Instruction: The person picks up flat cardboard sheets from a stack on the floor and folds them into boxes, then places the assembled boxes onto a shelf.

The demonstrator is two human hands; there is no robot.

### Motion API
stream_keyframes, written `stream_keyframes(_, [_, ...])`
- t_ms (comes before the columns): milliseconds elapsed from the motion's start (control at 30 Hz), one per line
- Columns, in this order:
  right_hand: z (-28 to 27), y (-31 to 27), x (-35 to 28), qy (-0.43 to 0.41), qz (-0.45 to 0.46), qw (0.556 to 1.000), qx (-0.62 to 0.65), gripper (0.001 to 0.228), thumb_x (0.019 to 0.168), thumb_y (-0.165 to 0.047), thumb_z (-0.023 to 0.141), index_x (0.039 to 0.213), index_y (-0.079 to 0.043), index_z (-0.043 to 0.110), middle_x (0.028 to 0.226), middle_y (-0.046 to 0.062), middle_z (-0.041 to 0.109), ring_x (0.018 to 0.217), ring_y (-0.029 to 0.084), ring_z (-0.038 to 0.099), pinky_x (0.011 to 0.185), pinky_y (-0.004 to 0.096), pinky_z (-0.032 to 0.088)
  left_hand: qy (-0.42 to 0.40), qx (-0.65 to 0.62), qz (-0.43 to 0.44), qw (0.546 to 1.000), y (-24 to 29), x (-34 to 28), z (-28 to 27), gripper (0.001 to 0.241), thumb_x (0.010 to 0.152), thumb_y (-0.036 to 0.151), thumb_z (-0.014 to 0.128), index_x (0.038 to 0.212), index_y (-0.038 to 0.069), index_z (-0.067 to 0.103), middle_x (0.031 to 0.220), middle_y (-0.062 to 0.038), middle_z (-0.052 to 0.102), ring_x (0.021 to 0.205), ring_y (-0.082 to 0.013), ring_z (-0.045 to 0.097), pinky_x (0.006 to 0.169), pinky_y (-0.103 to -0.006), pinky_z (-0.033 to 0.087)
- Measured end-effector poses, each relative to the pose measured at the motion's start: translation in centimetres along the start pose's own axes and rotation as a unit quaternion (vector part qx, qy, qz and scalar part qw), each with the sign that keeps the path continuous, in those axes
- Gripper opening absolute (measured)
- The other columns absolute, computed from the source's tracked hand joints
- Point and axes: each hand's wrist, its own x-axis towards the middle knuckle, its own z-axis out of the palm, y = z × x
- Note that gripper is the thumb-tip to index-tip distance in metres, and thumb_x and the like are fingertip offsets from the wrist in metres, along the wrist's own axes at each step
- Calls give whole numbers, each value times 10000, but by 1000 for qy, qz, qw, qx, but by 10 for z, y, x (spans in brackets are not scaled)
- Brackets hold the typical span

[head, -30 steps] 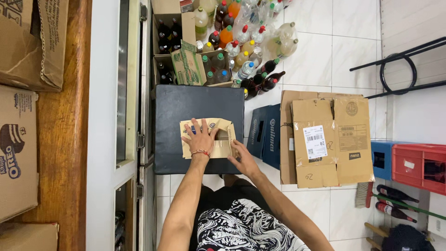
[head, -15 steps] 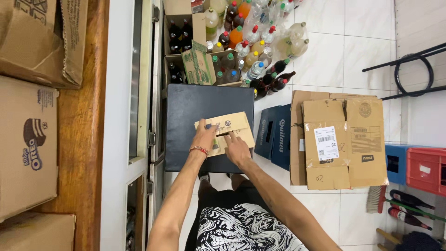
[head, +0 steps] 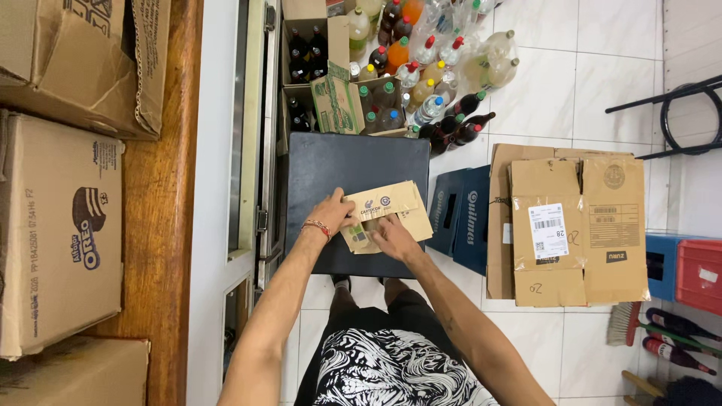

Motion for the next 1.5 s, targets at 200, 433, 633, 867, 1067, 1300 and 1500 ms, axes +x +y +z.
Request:
stream_keyframes(200, [-11, 0, -42, -9, -139, 990, 27, 499, 1209, -607, 747, 1103, -127, 660, 1329, 232, 610, 1138, 586, 836, 1003, 634, 700, 3, 63, -46, 997, 7, 26, 31, 355, 1125, 513, 941, 1344, 289, 775, 1441, -106, 529, 1346, -594, 802, 996, -670, 790])
stream_keyframes(433, [-41, -38, -59, -54, -56, 994, 79, 702, 1212, -382, 754, 1869, -226, 559, 1861, 297, 395, 1482, 614, 768, 1258, 657, 732, 4, 1, -118, 993, 38, 16, 22, 984, 1096, 381, 1002, 1910, 235, 468, 1602, -218, 603, 1505, -552, 720, 1161, -672, 747])
stream_keyframes(633, [-87, 35, -27, 202, 78, 966, 139, 558, 1189, -198, 809, 1720, -90, 678, 1627, 275, 572, 1285, 529, 853, 1082, 519, 792, 143, -239, -272, 921, 9, -27, 37, 803, 1207, 551, 800, 1871, 138, 616, 1442, -199, 792, 1519, -487, 765, 1252, -684, 667])
stream_keyframes(867, [-149, -75, -49, 26, 271, 938, 214, 1215, 1093, -1147, 505, 1997, -336, 495, 2004, 196, 540, 1795, 461, 570, 1460, 602, 524, 36, -618, -396, 678, 27, -41, 33, 939, 1199, 910, 599, 1944, 344, 522, 1093, -165, 809, 919, -318, 912, 835, -483, 852])
stream_keyframes(1067, [-157, -99, -95, 186, 86, 825, 527, 931, 1320, -867, 418, 1608, 4, 579, 1949, 356, 431, 1856, 597, 393, 1474, 784, 375, 60, -697, -311, 644, 82, -120, -108, 1317, 1109, 1135, 432, 2007, 179, 318, 1746, -386, 708, 1640, -531, 727, 1304, -707, 648])
stream_keyframes(1300, [-94, -13, -49, 237, 17, 784, 573, 513, 1282, -546, 853, 1430, -124, 602, 1209, 142, 868, 919, 166, 892, 746, 239, 742, 140, -673, -292, 665, 60, -127, -89, 1161, 1037, 918, 956, 1732, 96, 521, 1757, -374, 540, 1530, -583, 718, 1127, -714, 770])
stream_keyframes(1500, [-122, -95, -112, 174, -37, 798, 575, 724, 1224, -477, 868, 1744, -79, 560, 1338, 252, 816, 1002, 254, 897, 835, 363, 778, 175, -674, -235, 678, 121, -218, -132, 1132, 1102, 831, 832, 1974, 226, 439, 1972, -447, 362, 1739, -675, 531, 1294, -743, 633])
